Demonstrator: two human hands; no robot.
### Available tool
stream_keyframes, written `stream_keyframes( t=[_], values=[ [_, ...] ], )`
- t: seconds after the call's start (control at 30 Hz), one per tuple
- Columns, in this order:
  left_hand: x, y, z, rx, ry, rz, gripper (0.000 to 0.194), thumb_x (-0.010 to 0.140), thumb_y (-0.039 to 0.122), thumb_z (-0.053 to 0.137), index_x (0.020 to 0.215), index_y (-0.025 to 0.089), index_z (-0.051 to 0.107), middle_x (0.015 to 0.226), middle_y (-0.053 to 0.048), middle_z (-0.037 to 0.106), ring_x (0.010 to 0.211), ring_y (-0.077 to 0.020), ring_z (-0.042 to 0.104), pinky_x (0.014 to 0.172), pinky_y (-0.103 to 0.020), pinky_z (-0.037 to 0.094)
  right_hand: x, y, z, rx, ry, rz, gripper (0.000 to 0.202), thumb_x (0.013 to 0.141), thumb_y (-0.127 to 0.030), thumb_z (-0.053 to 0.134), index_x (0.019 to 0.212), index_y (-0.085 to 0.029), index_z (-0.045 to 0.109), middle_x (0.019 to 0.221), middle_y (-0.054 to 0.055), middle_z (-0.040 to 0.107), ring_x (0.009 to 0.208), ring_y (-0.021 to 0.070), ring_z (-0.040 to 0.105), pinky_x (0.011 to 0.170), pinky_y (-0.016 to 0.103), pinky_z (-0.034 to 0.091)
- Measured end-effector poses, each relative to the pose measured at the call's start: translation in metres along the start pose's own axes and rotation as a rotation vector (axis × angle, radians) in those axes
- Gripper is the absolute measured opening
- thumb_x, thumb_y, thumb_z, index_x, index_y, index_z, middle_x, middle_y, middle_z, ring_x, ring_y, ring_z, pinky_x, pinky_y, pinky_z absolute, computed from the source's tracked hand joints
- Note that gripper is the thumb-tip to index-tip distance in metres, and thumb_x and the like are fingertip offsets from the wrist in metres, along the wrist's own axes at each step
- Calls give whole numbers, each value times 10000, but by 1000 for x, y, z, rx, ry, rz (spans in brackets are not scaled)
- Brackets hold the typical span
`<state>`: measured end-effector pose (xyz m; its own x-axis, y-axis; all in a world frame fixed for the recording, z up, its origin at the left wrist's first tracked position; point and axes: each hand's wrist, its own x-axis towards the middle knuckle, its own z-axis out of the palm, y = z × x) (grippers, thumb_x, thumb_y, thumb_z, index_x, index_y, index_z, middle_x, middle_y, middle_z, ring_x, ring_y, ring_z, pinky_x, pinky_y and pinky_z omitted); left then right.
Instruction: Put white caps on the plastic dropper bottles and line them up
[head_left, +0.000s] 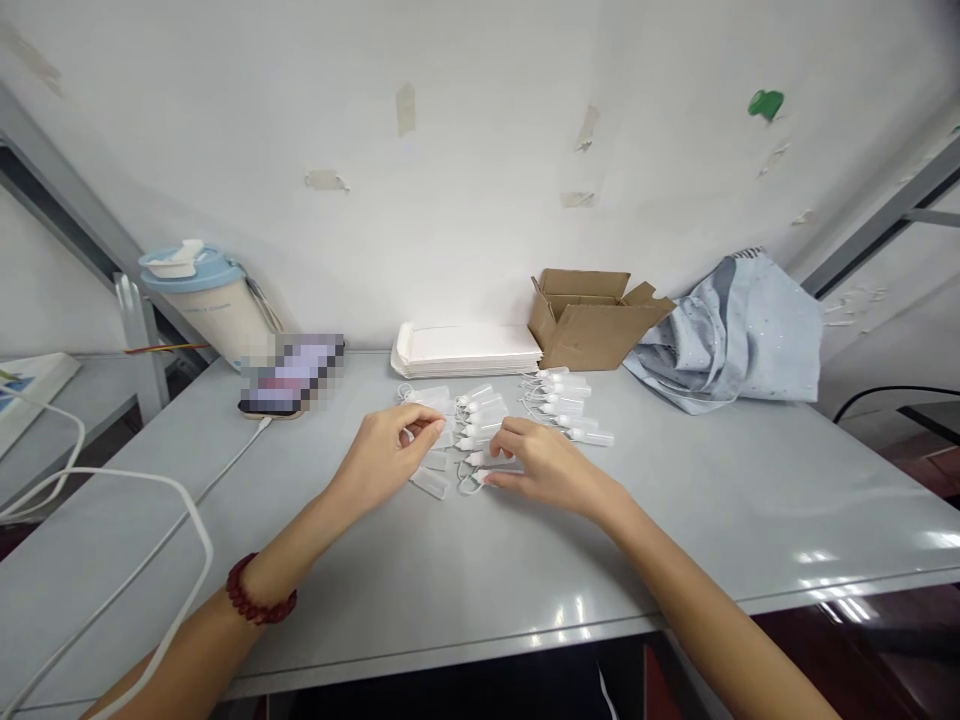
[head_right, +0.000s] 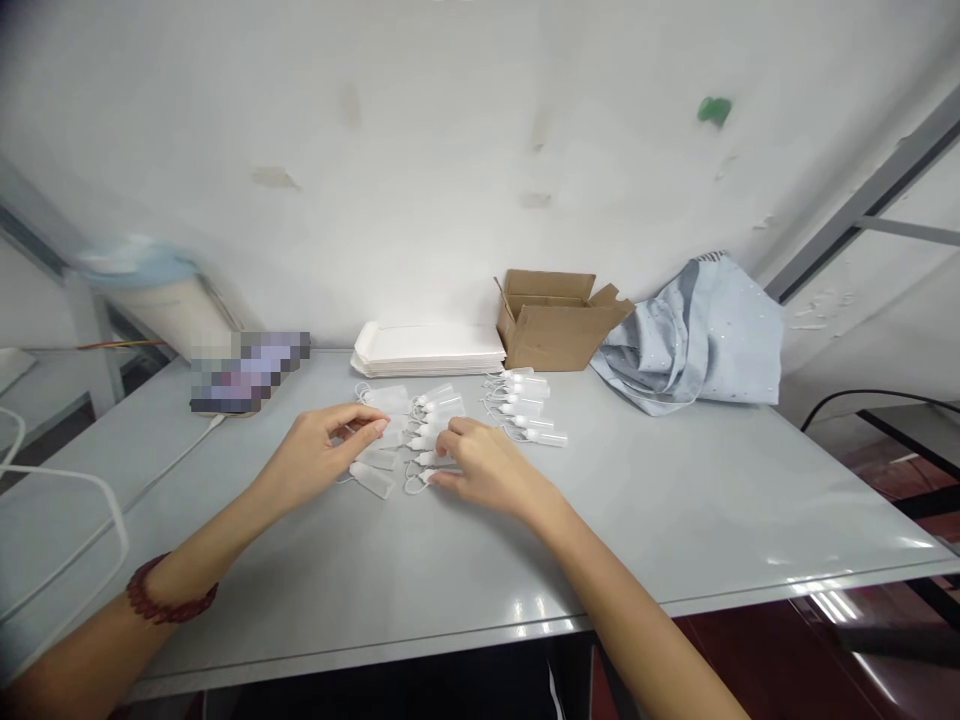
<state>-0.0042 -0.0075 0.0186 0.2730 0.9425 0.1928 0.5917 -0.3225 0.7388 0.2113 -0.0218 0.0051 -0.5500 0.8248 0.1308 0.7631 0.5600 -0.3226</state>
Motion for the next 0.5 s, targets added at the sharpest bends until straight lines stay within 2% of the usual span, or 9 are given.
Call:
stream_keyframes(
  t=[0.2,0.4,0.5],
  values=[
    [-1,1,1,18,21,38,218,831,304,499,831,180,678,833,-25,710,726,-162,605,605,-236,444,1,1,-2,-10,-78,14,155,762,-281,672,841,-158,622,815,41,587,698,152,527,584,248,347],
    [-2,0,4,10,1,25,224,839,301,495,858,177,680,851,-28,709,752,-165,605,624,-241,443,4,-3,12,-101,2,-62,85,828,-223,598,850,-141,609,809,59,595,706,153,536,585,246,342],
    [-2,-1,5,11,-12,34,227,844,299,488,866,182,681,845,-26,704,753,-166,600,616,-242,435,5,-4,13,-102,39,-55,93,844,-231,579,851,-141,603,792,55,596,707,152,535,591,245,344]
  ],
)
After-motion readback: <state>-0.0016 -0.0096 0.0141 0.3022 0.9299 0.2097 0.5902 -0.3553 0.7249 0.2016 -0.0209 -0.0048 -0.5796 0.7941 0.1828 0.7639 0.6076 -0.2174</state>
